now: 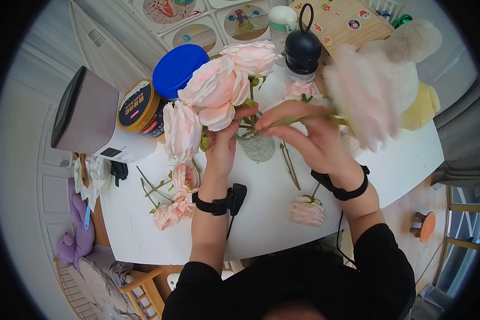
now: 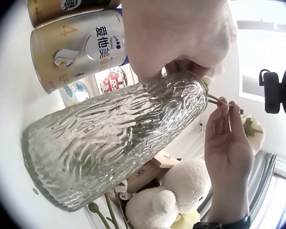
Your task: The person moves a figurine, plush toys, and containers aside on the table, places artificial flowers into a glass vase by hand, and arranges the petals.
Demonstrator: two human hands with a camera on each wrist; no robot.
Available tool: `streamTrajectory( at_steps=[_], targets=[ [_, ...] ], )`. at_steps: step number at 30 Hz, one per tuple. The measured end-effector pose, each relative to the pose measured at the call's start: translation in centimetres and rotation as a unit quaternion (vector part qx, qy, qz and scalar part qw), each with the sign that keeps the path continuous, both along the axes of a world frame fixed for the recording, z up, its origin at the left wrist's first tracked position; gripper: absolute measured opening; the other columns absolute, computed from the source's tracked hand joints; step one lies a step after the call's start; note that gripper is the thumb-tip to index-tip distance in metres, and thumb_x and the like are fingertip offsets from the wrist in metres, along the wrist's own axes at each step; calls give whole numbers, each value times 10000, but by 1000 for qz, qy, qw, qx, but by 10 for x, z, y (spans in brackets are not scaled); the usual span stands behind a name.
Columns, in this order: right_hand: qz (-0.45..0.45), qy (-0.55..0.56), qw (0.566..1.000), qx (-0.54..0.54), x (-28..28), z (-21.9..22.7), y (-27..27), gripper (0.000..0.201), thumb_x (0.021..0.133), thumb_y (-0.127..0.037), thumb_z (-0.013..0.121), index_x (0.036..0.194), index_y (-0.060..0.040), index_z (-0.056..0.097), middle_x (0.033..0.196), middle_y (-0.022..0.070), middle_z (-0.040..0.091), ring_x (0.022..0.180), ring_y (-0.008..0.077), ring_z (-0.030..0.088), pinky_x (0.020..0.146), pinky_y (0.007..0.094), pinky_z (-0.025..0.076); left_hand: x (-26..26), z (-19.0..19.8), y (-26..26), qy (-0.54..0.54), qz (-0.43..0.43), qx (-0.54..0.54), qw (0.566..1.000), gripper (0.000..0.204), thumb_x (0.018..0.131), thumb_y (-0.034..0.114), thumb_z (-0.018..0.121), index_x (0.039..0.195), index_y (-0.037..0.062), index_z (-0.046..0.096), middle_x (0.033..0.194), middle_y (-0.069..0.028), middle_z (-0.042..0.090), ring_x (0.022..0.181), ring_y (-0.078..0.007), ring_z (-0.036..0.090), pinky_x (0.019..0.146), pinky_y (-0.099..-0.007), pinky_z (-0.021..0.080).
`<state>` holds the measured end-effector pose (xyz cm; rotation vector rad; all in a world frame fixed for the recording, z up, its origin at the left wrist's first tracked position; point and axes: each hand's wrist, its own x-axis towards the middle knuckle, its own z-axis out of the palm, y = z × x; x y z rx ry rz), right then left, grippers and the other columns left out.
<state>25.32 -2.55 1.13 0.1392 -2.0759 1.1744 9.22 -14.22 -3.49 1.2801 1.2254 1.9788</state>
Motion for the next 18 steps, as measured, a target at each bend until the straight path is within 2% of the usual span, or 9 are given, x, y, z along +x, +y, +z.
streamTrajectory(
  at_steps=[1,2,4,5,7,8,11,13,18],
  targets=[
    [-57,-51,996,52,-3,-8,-4,130,895,11,615,1012,50,657,1024,113,684,957,188,663,835,285,531,1,-1,-1,-11,3,-2,1000,337,891,134,494,1098,-76,656,1153,-193,665,1132,-282,594,1036,-408,411],
    [16,-42,982,-185,-10,-33,-1,134,885,-7,638,1008,39,666,1020,110,685,977,189,655,831,295,530,3,-2,-3,-22,5,-4,1000,334,891,124,496,1107,-76,653,1162,-191,661,1139,-281,590,1035,-407,411],
    [156,-15,776,-611,-31,-48,-2,148,865,-44,683,1000,17,684,1011,104,685,1016,192,639,823,315,528,1,-5,-4,-28,-10,-4,1000,340,912,128,478,1138,-64,645,1194,-175,648,1169,-266,567,1049,-395,390],
    [119,-56,788,-602,-18,-50,-1,203,822,-72,739,1009,-7,695,997,79,686,1009,175,628,793,328,525,-2,-9,-4,-24,-26,0,999,350,934,142,458,1160,-54,640,1216,-161,639,1192,-253,548,1064,-384,369],
    [41,-48,969,-239,-9,-16,-5,218,799,-87,769,994,-22,697,994,66,686,966,167,633,795,328,523,-3,-8,-4,-26,-34,9,999,343,932,129,459,1169,-50,632,1217,-149,639,1196,-240,543,1065,-379,367],
    [-2,-40,998,-38,-8,-9,-6,227,788,-94,785,987,-30,698,993,60,686,944,163,636,796,328,522,0,-5,-3,-33,-26,13,999,329,910,102,479,1156,-57,628,1195,-152,647,1177,-240,556,1052,-385,387],
    [-179,-187,917,305,-12,-14,10,276,779,-101,801,1025,-45,690,969,52,685,923,166,638,816,320,507,1,-5,-2,-43,-10,21,999,315,887,78,500,1142,-62,621,1159,-149,659,1146,-237,574,1031,-389,411],
    [-118,-60,990,57,-20,-33,6,314,782,-116,806,1061,-48,679,975,51,689,926,170,644,829,317,507,2,-7,-2,-52,4,22,998,314,889,85,498,1137,-64,620,1145,-146,663,1132,-237,579,1023,-387,414],
    [-2,-30,958,-284,-28,-35,0,371,825,-62,767,1167,-31,628,1047,50,690,961,121,648,815,288,526,-2,-10,-3,-29,28,17,999,310,891,100,492,1117,-68,622,1118,-151,672,1117,-244,586,1018,-383,411]
  ],
)
